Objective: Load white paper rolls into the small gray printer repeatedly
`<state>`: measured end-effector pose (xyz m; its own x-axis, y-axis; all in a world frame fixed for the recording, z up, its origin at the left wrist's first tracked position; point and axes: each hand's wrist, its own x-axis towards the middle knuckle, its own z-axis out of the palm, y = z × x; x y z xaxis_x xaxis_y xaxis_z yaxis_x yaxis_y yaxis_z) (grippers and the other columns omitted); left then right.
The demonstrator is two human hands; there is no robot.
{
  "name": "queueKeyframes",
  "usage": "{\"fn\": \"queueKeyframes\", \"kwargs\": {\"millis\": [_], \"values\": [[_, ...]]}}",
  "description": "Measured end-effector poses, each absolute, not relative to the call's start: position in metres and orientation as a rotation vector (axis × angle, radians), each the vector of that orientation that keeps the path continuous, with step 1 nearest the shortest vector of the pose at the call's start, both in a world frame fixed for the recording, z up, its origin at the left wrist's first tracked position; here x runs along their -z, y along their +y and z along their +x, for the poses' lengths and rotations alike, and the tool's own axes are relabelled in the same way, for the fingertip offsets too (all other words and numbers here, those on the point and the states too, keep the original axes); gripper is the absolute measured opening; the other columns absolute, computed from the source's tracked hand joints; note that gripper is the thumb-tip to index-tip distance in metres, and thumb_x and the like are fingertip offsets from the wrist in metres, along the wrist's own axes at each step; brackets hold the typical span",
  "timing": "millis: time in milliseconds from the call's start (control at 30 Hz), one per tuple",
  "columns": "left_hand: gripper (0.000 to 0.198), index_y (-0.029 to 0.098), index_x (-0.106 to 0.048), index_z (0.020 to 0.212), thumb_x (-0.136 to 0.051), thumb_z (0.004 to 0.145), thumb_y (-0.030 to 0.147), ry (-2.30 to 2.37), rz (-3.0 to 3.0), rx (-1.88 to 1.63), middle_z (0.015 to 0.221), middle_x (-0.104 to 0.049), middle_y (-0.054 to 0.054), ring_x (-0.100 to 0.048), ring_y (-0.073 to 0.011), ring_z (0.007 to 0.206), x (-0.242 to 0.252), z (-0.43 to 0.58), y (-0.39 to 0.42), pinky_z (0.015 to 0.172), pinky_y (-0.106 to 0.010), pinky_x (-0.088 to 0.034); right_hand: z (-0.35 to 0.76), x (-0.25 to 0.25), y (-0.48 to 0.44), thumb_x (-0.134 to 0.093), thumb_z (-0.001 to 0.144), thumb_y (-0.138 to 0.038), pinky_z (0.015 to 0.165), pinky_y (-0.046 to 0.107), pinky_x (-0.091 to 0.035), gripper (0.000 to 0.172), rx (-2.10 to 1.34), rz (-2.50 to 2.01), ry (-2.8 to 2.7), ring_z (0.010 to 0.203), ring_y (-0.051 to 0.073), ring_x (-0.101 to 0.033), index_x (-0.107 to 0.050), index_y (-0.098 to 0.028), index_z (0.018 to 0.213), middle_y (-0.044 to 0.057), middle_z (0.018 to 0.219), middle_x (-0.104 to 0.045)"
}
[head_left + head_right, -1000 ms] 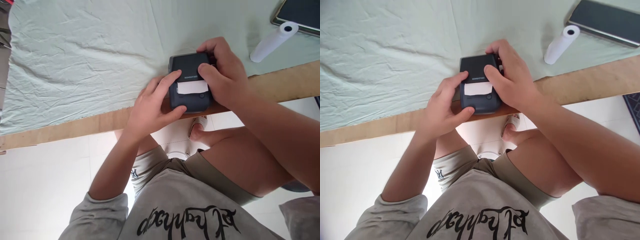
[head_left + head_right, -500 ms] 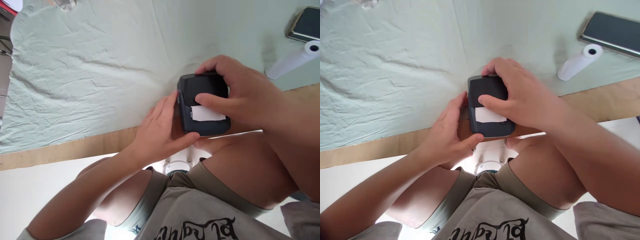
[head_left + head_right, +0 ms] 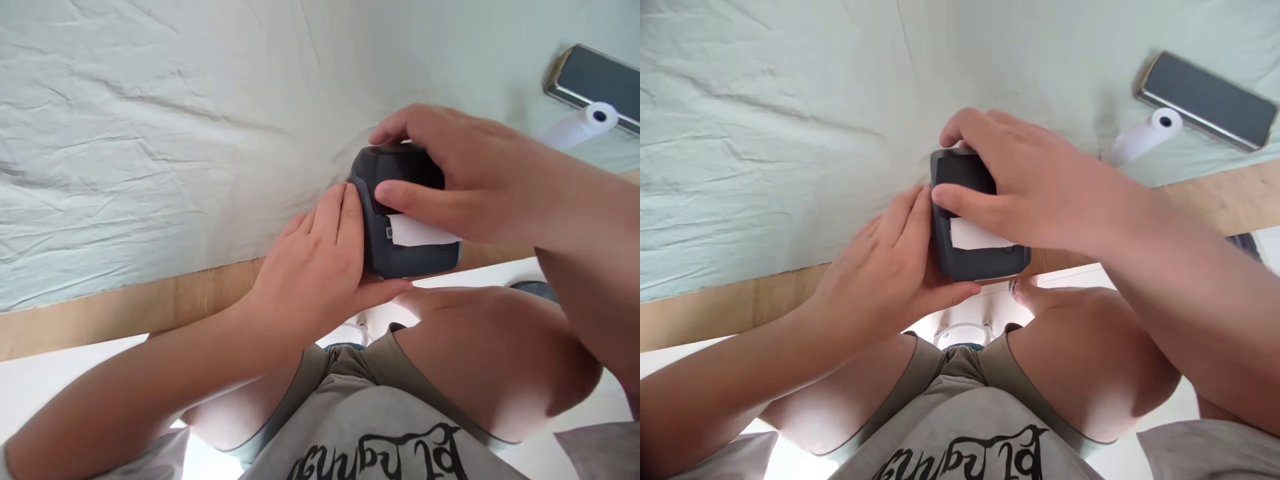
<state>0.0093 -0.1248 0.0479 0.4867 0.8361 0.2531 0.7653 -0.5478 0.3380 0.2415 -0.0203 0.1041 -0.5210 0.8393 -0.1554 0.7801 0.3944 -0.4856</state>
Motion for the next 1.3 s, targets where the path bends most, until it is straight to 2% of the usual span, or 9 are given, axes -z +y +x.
{"fn": "queueKeyframes", "kwargs": {"millis": [133,300,467,600,733,900,1067,1200,1300], "values": [[0.113,-0.008,-0.046,0.176,-0.061,0.119,0.088,1.409,2.659,-0.538,0.172,-0.068,-0.041,-0.077,-0.0486,0.156,-0.045,0.008,-0.125,0.123,-0.053,-0.068,0.263,-0.095,-0.025,-0.043,0.121,-0.078,0.128,0.059,-0.065,0.062,-0.815,-1.384,-2.326,0.135,0.028,-0.079,-0.065,-0.030,0.156,0.007,0.137,-0.077],[0.108,-0.008,-0.039,0.182,-0.032,0.127,0.084,1.352,2.772,-0.563,0.174,-0.068,-0.039,-0.078,-0.0462,0.156,-0.040,0.002,-0.128,0.128,-0.051,-0.065,0.278,-0.076,-0.033,-0.037,0.121,-0.087,0.122,0.053,-0.071,0.070,-0.734,-1.347,-2.263,0.142,0.030,-0.081,-0.064,-0.033,0.156,0.008,0.151,-0.077],[0.100,-0.003,-0.035,0.188,-0.042,0.128,0.077,1.307,2.745,-0.515,0.176,-0.067,-0.039,-0.074,-0.0473,0.162,-0.044,-0.005,-0.128,0.131,-0.053,-0.065,0.292,-0.071,-0.033,-0.029,0.118,-0.094,0.121,0.058,-0.071,0.084,-0.797,-1.269,-2.387,0.140,0.032,-0.081,-0.054,-0.031,0.170,0.010,0.155,-0.077],[0.100,-0.003,-0.035,0.188,-0.053,0.126,0.074,1.341,2.716,-0.516,0.179,-0.065,-0.038,-0.074,-0.0470,0.162,-0.045,-0.004,-0.127,0.131,-0.054,-0.066,0.307,-0.069,-0.026,-0.036,0.117,-0.094,0.116,0.059,-0.072,0.089,-0.843,-1.157,-2.475,0.132,0.032,-0.082,-0.046,-0.028,0.176,0.013,0.150,-0.077],[0.101,0.000,-0.033,0.190,-0.047,0.127,0.078,1.348,2.715,-0.533,0.177,-0.067,-0.037,-0.075,-0.0451,0.163,-0.043,-0.003,-0.126,0.130,-0.053,-0.067,0.320,-0.065,-0.021,-0.048,0.117,-0.089,0.106,0.053,-0.074,0.085,-0.918,-1.018,-2.548,0.122,0.028,-0.082,-0.040,-0.030,0.178,0.012,0.146,-0.076],[0.100,-0.001,-0.029,0.190,-0.046,0.128,0.075,1.304,2.719,-0.509,0.177,-0.066,-0.040,-0.071,-0.0477,0.167,-0.043,-0.004,-0.125,0.133,-0.057,-0.064,0.328,-0.058,-0.025,-0.048,0.119,-0.085,0.109,0.058,-0.073,0.083,-0.948,-1.009,-2.529,0.130,0.031,-0.080,-0.032,-0.037,0.184,0.012,0.160,-0.072],[0.112,0.013,-0.020,0.196,-0.058,0.120,0.085,1.313,2.604,-0.503,0.185,-0.060,-0.034,-0.070,-0.0493,0.168,-0.041,-0.008,-0.123,0.134,-0.061,-0.063,0.321,-0.059,-0.027,-0.044,0.120,-0.084,0.106,0.058,-0.071,0.079,-0.938,-0.976,-2.520,0.123,0.029,-0.079,-0.038,-0.033,0.180,0.011,0.153,-0.074],[0.110,0.016,-0.028,0.196,-0.060,0.119,0.087,1.327,2.578,-0.513,0.183,-0.064,-0.031,-0.072,-0.0476,0.166,-0.041,-0.007,-0.123,0.134,-0.060,-0.064,0.318,-0.059,-0.029,-0.039,0.122,-0.085,0.106,0.054,-0.069,0.076,-0.907,-0.955,-2.505,0.117,0.026,-0.078,-0.037,-0.034,0.179,0.008,0.150,-0.074],[0.102,0.020,-0.037,0.194,-0.063,0.120,0.085,1.359,2.577,-0.584,0.175,-0.073,-0.025,-0.082,-0.0442,0.153,-0.042,-0.003,-0.124,0.128,-0.056,-0.069,0.318,-0.060,-0.030,-0.039,0.119,-0.088,0.100,0.051,-0.067,0.081,-0.942,-1.016,-2.499,0.109,0.025,-0.075,-0.036,-0.033,0.179,0.009,0.146,-0.075]]}}
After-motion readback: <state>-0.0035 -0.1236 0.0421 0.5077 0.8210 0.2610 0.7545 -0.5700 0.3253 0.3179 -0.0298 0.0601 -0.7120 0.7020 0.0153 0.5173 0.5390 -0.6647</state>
